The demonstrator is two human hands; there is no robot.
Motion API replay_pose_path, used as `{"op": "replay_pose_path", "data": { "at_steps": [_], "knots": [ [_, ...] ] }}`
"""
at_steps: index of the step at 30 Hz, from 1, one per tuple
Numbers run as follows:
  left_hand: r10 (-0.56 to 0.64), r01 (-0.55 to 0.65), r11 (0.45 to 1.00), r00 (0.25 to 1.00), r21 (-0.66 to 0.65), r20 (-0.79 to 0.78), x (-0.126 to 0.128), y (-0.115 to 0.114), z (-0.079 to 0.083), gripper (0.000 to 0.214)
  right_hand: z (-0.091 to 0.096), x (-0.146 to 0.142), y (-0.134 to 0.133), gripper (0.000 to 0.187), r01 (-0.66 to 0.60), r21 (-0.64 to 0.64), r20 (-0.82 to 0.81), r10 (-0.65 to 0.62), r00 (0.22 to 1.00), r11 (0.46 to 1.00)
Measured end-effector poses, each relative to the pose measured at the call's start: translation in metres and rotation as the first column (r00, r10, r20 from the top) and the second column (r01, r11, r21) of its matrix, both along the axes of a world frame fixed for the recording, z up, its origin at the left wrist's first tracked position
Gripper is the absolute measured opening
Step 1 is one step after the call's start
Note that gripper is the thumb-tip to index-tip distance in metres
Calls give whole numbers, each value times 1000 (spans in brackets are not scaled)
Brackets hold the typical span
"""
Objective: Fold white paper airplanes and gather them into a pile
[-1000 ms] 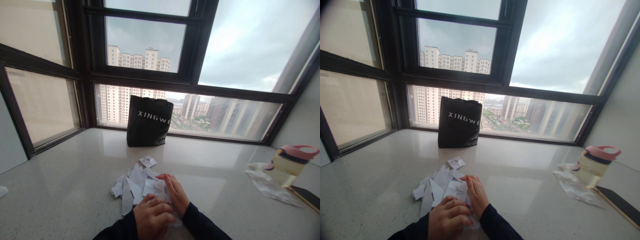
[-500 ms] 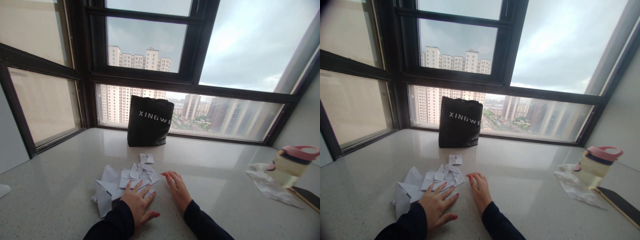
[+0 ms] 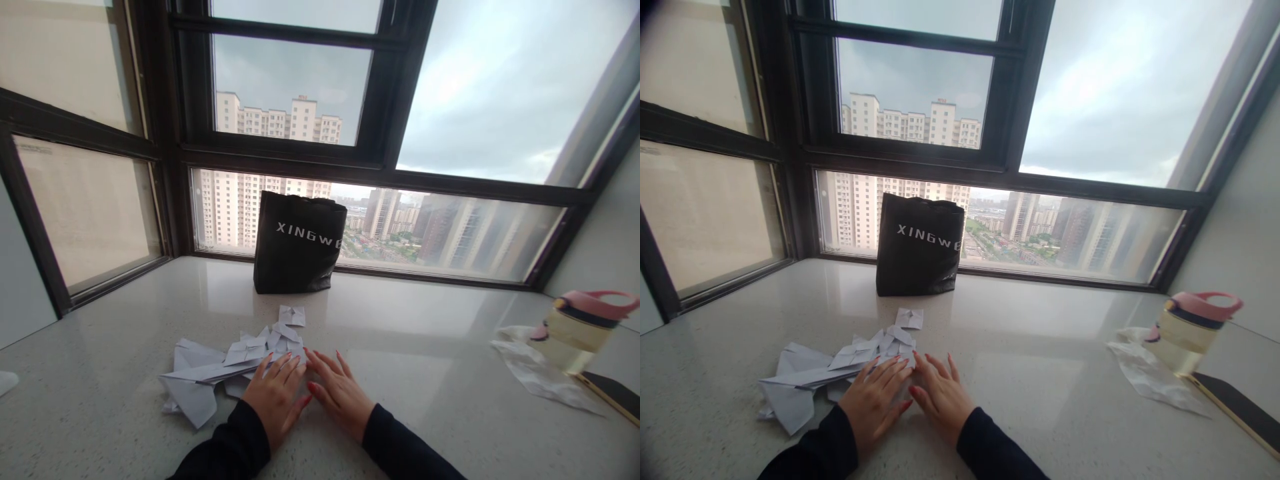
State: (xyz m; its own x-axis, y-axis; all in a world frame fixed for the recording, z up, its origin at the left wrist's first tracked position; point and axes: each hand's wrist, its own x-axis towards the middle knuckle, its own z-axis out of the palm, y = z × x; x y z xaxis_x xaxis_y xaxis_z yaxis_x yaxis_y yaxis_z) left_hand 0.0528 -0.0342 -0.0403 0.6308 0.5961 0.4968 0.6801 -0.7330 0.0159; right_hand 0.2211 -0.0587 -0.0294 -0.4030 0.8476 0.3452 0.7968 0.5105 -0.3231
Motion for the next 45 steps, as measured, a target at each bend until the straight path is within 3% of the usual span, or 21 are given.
{"op": "replay_pose_path", "data": {
  "at_steps": [3,6,9,17,19,21,23,25,29,33,36,40,45],
  "knots": [
    [-39,37,998,999,-46,-36,-2,1,-2,48,1,-1,-1,50,-70,54,-1,70,998,996],
    [-54,43,991,994,-124,-91,-6,2,0,51,-1,3,5,43,44,83,-128,-33,991,996],
    [63,-81,982,992,-171,-112,-6,1,6,48,-2,9,18,38,150,47,-218,-137,966,988],
    [298,-311,941,948,-137,-109,-3,-12,26,47,13,-8,81,47,267,-140,-169,-289,942,953],
    [240,-255,955,965,-152,-106,-2,-11,24,45,15,-20,91,46,272,-172,-170,-301,938,947],
    [103,-124,973,988,-194,-115,-1,-7,19,44,16,-33,95,43,230,-207,-179,-268,947,951],
    [-17,-15,970,991,-241,-131,0,-4,12,47,16,-46,94,42,149,-233,-200,-197,960,961],
    [-20,-18,968,989,-252,-148,-1,-1,8,47,17,-55,90,43,74,-245,-231,-133,964,967],
    [145,-184,957,973,-224,-182,-5,0,9,35,22,-55,80,48,61,-238,-304,-134,943,969],
    [286,-327,924,934,-197,-213,-11,0,20,40,22,-38,59,49,85,-230,-361,-166,918,969],
    [325,-363,912,923,-192,-205,-12,0,26,45,12,-21,34,46,76,-237,-362,-161,918,968],
    [226,-247,953,965,-177,-131,-10,4,18,44,-8,-3,12,46,123,-211,-225,-171,959,970],
    [-26,19,985,999,-174,-39,-4,11,-11,41,-16,6,8,43,68,-49,0,-69,998,996]
  ]
}}
